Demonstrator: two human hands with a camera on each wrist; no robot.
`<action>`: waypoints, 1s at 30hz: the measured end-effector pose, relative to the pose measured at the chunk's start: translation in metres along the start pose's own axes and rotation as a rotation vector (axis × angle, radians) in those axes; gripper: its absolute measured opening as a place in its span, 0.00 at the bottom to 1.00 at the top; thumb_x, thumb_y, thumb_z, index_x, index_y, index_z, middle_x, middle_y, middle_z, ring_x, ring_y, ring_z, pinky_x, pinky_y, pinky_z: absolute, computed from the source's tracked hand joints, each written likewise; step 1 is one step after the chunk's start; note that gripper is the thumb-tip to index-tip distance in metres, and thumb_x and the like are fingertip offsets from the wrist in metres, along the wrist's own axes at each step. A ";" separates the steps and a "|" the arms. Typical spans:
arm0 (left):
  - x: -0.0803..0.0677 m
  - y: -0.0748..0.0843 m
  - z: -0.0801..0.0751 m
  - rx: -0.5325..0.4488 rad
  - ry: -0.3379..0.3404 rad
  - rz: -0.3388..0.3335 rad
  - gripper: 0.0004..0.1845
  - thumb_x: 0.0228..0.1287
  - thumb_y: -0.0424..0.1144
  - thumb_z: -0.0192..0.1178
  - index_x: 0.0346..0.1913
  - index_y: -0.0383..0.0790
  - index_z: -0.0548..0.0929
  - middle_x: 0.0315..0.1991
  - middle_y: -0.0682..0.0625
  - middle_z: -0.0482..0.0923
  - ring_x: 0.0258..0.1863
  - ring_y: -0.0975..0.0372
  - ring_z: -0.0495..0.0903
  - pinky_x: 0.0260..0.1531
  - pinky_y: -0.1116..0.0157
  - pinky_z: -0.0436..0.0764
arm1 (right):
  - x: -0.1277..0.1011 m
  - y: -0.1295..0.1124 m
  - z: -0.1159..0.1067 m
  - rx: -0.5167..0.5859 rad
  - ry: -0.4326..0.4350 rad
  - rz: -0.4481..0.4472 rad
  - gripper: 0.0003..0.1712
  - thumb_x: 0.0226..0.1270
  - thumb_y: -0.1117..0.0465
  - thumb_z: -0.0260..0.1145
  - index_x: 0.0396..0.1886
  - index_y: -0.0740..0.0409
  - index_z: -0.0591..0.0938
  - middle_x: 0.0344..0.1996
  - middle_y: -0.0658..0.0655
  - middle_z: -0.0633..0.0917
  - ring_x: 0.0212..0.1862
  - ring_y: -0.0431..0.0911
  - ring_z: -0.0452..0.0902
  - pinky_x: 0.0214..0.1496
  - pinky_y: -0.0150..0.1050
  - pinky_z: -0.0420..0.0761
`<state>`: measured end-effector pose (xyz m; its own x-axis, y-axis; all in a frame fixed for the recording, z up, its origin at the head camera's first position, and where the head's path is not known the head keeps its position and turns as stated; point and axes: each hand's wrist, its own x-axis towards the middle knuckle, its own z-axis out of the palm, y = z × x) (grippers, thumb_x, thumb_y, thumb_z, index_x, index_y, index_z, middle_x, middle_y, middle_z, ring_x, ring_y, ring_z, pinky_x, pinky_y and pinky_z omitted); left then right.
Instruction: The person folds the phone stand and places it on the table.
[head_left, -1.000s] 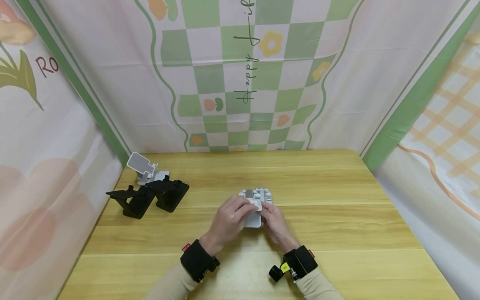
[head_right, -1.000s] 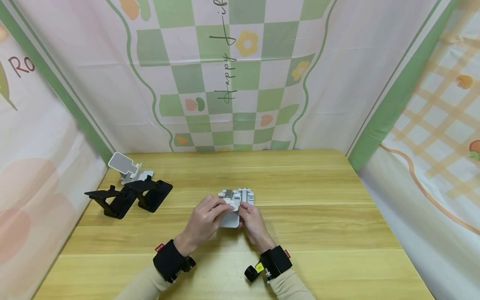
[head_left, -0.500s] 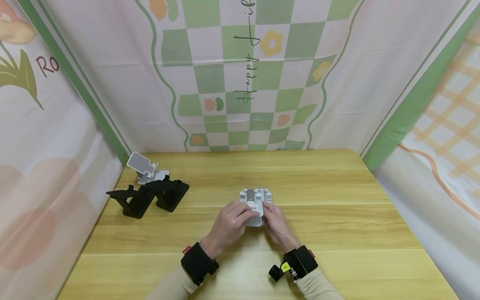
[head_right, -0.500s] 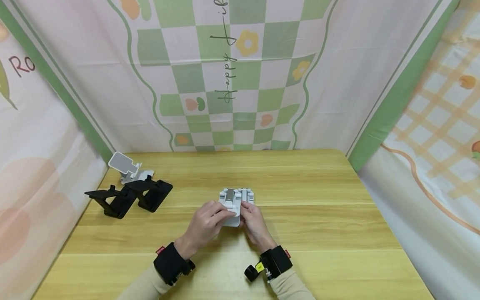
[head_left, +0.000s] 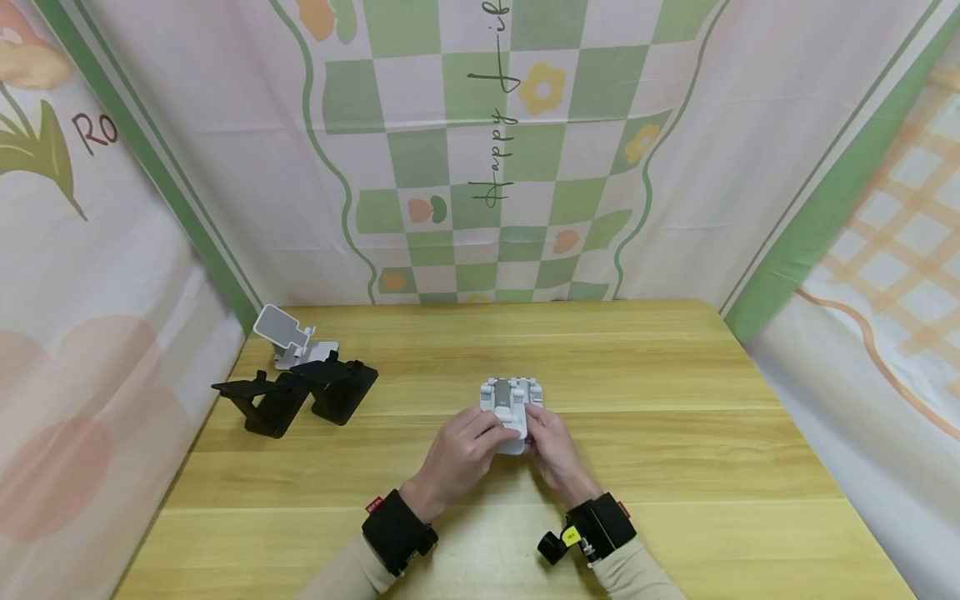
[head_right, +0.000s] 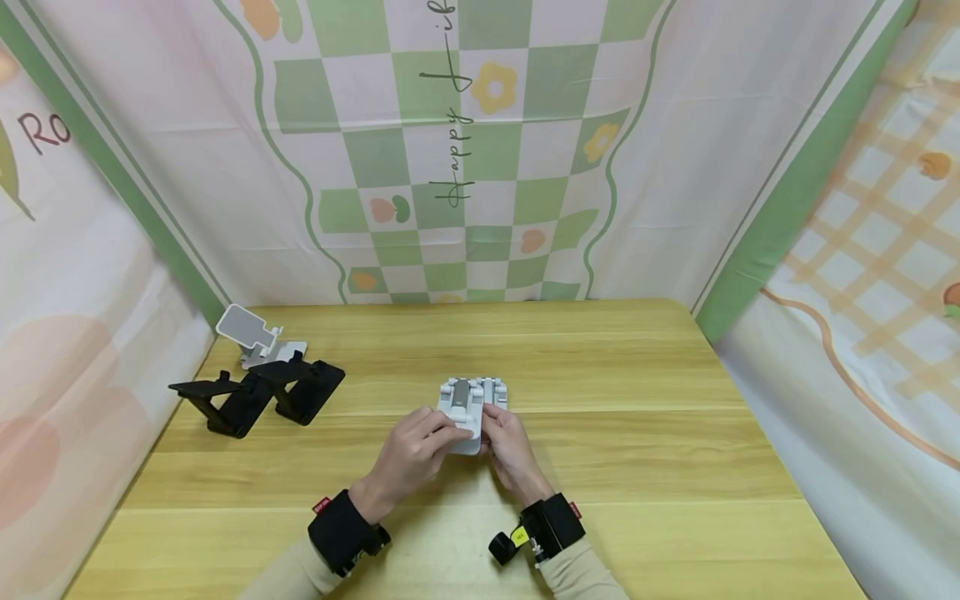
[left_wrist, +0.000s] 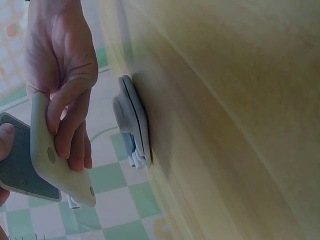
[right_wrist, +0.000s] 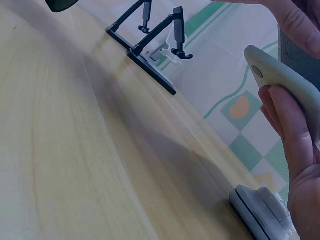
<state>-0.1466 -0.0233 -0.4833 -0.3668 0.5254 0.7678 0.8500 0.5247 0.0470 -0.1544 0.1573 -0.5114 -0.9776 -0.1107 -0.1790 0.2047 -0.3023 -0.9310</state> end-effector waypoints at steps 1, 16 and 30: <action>0.000 0.000 0.000 -0.002 0.002 0.001 0.10 0.51 0.28 0.76 0.37 0.42 0.91 0.35 0.54 0.84 0.35 0.66 0.80 0.40 0.76 0.80 | 0.000 0.000 0.000 -0.004 0.002 0.001 0.24 0.84 0.67 0.48 0.67 0.85 0.67 0.35 0.51 0.88 0.29 0.34 0.80 0.25 0.23 0.76; 0.001 -0.006 -0.004 -0.031 -0.089 -0.013 0.13 0.52 0.36 0.80 0.41 0.45 0.90 0.41 0.54 0.84 0.40 0.65 0.79 0.44 0.74 0.79 | 0.001 0.002 -0.002 0.014 0.012 0.008 0.24 0.84 0.67 0.49 0.70 0.80 0.67 0.42 0.56 0.89 0.34 0.38 0.85 0.30 0.26 0.83; -0.001 -0.017 -0.008 -0.299 -0.026 -0.307 0.10 0.69 0.42 0.68 0.46 0.39 0.88 0.47 0.48 0.85 0.50 0.58 0.82 0.54 0.64 0.83 | 0.000 0.003 -0.001 0.010 0.022 0.000 0.25 0.82 0.67 0.50 0.72 0.79 0.66 0.47 0.61 0.89 0.36 0.38 0.86 0.31 0.28 0.83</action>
<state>-0.1572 -0.0384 -0.4798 -0.6264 0.3938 0.6727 0.7703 0.4445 0.4572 -0.1534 0.1578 -0.5147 -0.9785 -0.0903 -0.1856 0.2048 -0.3122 -0.9277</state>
